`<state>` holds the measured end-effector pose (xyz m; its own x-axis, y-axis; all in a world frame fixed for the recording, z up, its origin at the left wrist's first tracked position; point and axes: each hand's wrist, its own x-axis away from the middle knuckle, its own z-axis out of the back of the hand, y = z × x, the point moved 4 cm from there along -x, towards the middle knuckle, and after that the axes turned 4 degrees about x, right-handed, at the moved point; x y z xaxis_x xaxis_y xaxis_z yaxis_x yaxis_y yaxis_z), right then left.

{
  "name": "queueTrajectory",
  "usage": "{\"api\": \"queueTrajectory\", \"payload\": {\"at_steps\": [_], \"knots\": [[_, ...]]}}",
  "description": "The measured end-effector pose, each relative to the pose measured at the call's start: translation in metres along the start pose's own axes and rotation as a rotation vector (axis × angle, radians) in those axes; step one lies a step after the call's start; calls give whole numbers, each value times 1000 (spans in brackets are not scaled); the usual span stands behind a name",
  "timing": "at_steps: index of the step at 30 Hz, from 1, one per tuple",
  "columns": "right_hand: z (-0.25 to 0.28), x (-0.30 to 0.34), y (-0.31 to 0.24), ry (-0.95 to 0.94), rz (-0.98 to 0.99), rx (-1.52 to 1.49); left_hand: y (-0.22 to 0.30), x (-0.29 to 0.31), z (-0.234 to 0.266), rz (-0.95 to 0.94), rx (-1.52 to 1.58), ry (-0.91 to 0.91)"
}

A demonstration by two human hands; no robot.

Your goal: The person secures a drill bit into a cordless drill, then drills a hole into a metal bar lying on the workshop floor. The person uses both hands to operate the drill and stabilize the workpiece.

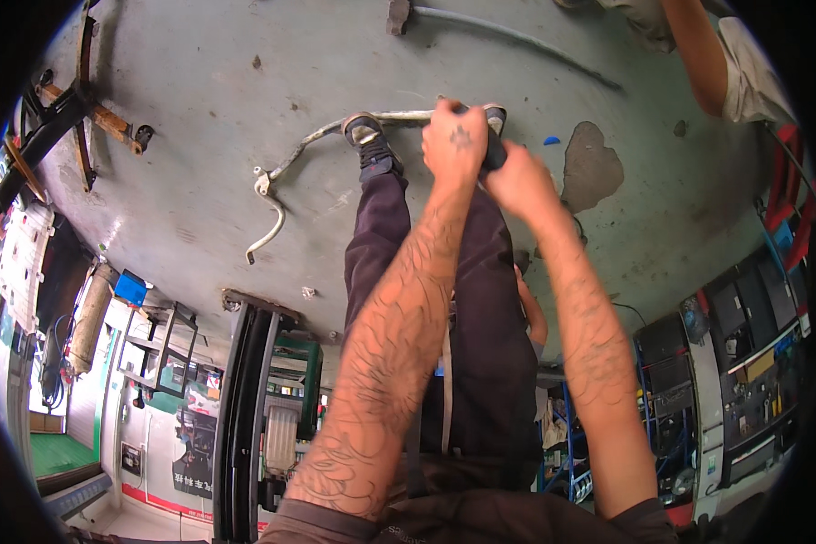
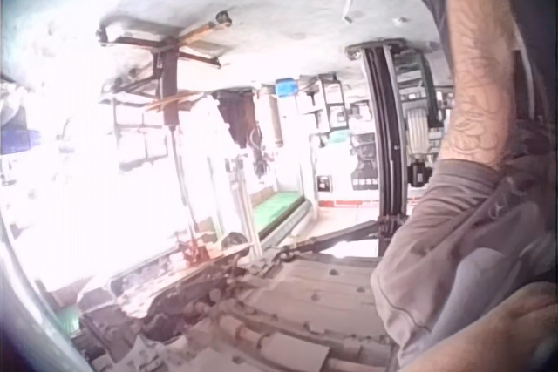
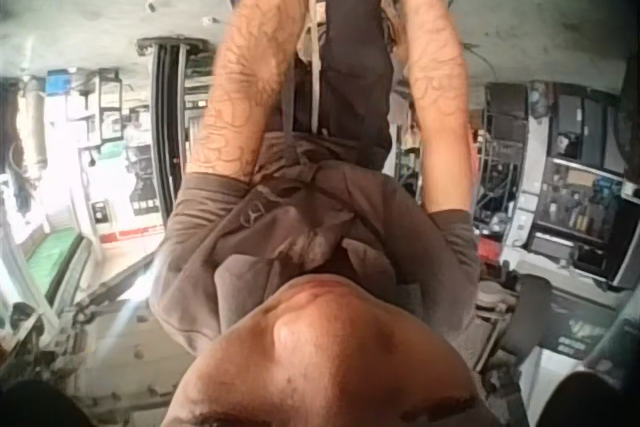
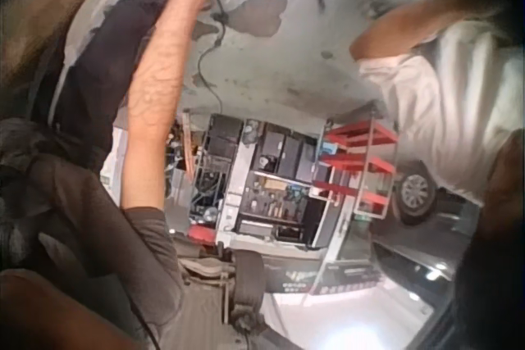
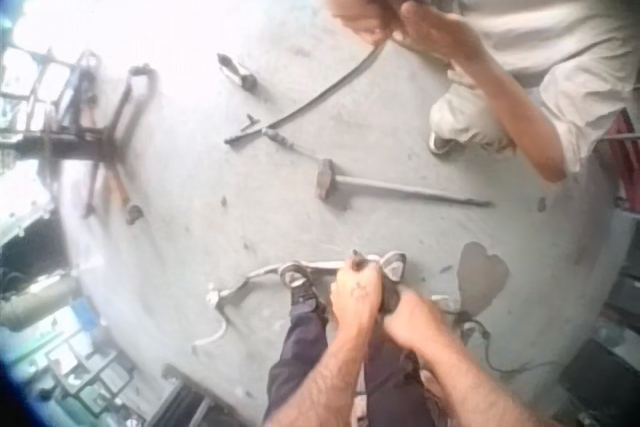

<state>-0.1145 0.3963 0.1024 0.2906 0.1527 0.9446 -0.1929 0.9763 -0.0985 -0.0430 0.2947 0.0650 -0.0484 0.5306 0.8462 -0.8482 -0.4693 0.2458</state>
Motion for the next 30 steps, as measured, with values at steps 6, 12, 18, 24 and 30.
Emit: {"api": "queueTrajectory", "payload": {"at_steps": [6,12,18,24,30], "knots": [[12,-22,-22,-31,16,89,17,-33,6,-53,24,32],[-14,7,9,47,63,89,-19,15,2,-25,4,12],[-2,-21,14,69,93,-7,3,1,-15,24,22,68],[-9,-20,-21,64,148,63,-13,-16,2,96,185,63],[-18,-39,-16,35,74,125,-21,-26,0,164,260,-92]]}}
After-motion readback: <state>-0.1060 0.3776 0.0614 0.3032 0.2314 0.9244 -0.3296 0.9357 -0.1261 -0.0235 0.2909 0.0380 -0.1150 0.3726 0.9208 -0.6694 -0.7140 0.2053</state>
